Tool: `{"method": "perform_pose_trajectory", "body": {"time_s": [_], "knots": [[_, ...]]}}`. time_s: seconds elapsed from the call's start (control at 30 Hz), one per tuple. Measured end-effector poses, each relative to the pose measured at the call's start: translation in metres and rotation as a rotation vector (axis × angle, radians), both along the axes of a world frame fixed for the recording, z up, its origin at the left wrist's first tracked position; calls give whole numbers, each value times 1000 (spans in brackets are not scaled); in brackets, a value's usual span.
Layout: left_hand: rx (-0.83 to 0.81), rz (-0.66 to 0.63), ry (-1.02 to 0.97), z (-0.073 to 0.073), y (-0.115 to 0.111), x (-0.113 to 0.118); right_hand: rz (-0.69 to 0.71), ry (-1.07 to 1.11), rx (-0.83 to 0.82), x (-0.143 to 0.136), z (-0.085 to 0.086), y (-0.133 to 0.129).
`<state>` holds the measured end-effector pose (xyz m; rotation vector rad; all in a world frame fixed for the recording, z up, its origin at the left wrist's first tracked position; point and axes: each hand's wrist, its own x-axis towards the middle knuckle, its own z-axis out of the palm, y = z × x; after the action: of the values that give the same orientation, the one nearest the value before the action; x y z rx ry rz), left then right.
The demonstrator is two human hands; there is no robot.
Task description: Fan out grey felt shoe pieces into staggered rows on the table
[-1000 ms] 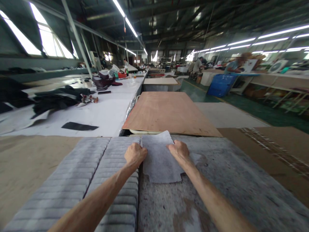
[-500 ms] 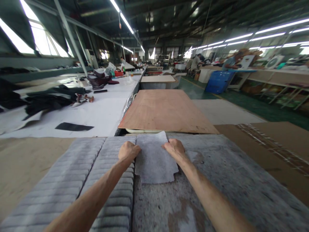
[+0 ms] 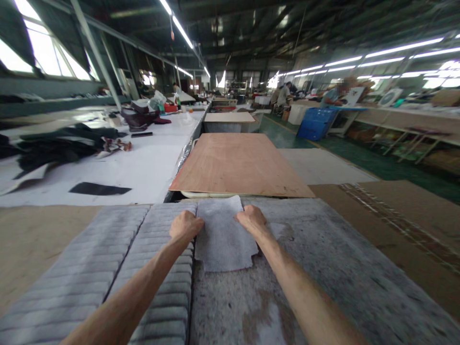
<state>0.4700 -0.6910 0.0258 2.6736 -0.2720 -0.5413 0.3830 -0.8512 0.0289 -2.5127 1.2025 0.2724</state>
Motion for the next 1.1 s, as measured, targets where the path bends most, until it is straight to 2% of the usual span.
{"method": "perform_pose_trajectory", "body": {"time_s": [0.3,0.53,0.8,1.1], "knots": [[26,-24,-18,1,-1,-3,-53,17,-36,4,-5,3],[24,-46,-20,-1,1,-2,27,-4,-5,5,-10,-10],[14,-67,5,-1,3,2,57,-27,24,4,-17,-20],[25,-101,-19,0,3,0,61,-4,21,2,-13,-12]]}}
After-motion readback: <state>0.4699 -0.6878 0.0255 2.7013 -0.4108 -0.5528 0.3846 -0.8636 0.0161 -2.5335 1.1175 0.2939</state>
